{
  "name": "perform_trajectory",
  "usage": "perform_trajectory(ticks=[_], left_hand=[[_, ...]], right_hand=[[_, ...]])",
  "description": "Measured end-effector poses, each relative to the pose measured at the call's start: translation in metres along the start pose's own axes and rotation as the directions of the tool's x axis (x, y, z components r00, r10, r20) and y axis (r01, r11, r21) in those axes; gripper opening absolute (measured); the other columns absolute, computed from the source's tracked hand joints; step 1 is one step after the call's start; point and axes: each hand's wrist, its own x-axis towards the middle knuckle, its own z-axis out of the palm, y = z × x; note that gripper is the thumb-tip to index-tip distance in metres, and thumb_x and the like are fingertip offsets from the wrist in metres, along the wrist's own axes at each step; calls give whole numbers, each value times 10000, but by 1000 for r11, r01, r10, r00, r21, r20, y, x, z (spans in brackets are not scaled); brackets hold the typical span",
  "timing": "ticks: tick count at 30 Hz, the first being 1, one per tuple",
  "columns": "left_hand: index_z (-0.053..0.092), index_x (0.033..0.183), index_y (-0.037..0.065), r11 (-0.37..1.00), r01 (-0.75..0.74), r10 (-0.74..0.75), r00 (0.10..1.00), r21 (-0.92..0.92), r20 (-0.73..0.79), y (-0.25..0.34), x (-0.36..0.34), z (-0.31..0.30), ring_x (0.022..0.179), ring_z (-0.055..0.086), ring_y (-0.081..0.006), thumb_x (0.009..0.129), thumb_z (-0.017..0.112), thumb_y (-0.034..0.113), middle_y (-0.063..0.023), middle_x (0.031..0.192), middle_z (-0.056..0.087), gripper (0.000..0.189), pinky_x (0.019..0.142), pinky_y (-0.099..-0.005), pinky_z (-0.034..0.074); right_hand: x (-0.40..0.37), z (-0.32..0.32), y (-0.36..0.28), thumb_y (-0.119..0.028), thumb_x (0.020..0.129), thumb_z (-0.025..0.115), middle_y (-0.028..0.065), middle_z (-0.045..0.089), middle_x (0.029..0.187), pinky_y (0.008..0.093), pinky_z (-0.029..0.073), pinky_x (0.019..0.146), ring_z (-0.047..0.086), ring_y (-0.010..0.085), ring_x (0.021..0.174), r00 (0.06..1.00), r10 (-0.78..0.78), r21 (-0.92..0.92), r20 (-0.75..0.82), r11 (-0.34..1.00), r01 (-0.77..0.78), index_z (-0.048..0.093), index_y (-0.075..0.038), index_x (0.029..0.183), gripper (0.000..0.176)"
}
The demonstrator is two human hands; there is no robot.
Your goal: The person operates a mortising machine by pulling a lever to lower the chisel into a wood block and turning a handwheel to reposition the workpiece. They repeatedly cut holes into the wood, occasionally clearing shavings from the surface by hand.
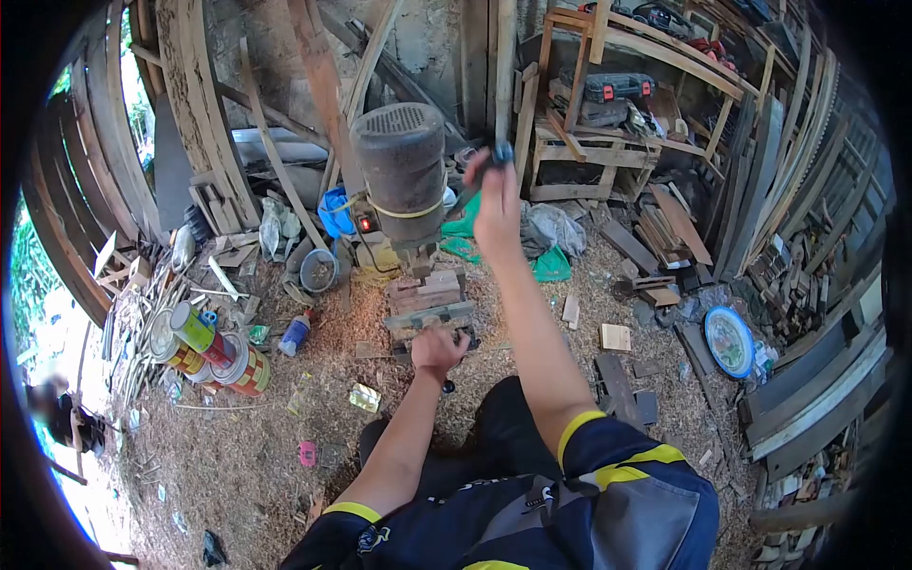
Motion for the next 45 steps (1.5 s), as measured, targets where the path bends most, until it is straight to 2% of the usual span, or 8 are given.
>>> perform_trajectory(ticks=[11, 17, 21, 25, 30, 37, 43, 45], left_hand=[[744, 707, 57, 997, 30, -34, 998, 78, 56, 1, 4, -7, 706, 726, -374, 884, 637, 457, -163, 874, 718, 451, 635, -493, 603], [740, 705, 46, 999, 6, -4, 999, -39, 47, 0, 4, -12, 690, 715, -354, 848, 697, 433, -156, 874, 698, 415, 635, -492, 601], [726, 687, 62, 998, -26, 28, 999, -48, 31, -3, 6, -12, 701, 712, -338, 822, 721, 402, -147, 869, 686, 366, 625, -482, 600], [724, 689, 71, 997, 2, 1, 1000, -83, 29, -5, 7, -7, 704, 710, -338, 814, 724, 378, -139, 849, 681, 331, 617, -476, 598], [717, 692, 71, 990, -42, 38, 999, -136, -30, -8, 7, -5, 688, 701, -354, 822, 713, 345, -128, 844, 668, 304, 599, -481, 591], [679, 668, 60, 988, -47, 40, 998, -144, -50, -10, 10, -6, 660, 689, -361, 832, 710, 329, -124, 834, 658, 316, 597, -480, 588], [664, 690, 39, 955, -20, 18, 1000, -297, -12, -15, 10, -9, 711, 671, -365, 867, 680, 240, -148, 822, 628, 268, 639, -472, 554], [635, 708, 14, 835, -38, 9, 998, -548, -55, -22, 9, -15, 736, 634, -375, 904, 639, 181, -154, 825, 610, 259, 658, -465, 510]], right_hand=[[109, 25, 68, -353, 1142, 409, 26, 598, 978, 293, 436, 860, 521, 137, 883, 966, 258, 132, 13, 957, -258, 626, -40, 1165, 382], [70, 6, 139, -289, 1131, 436, 132, 658, 1103, 340, 442, 996, 625, 259, 1089, 999, 4, -216, -48, 976, -14, 692, -22, 1204, 378], [74, 7, 160, -309, 1108, 505, 149, 664, 1079, 360, 471, 956, 641, 309, 1065, 996, 18, -349, -87, 936, -48, 684, 10, 1208, 379], [100, 8, 169, -344, 1077, 569, 178, 740, 1111, 353, 490, 955, 689, 275, 1073, 966, 257, -118, -5, 959, -256, 705, 9, 1219, 404], [147, 7, 241, -459, 1014, 588, 232, 751, 1133, 385, 526, 927, 727, 340, 1081, 905, 421, -304, -61, 856, -418, 723, -30, 1246, 507], [164, -3, 329, -458, 996, 569, 259, 724, 1177, 437, 532, 946, 683, 443, 1134, 933, 361, -331, -6, 879, -342, 736, -36, 1215, 504], [153, -4, 302, -444, 972, 591, 267, 716, 1180, 448, 536, 945, 682, 423, 1149, 917, 398, -480, 3, 805, -348, 730, -44, 1223, 493], [141, -3, 275, -428, 964, 608, 277, 712, 1180, 444, 538, 942, 687, 410, 1152, 924, 380, -455, 29, 828, -326, 725, -47, 1240, 484]])
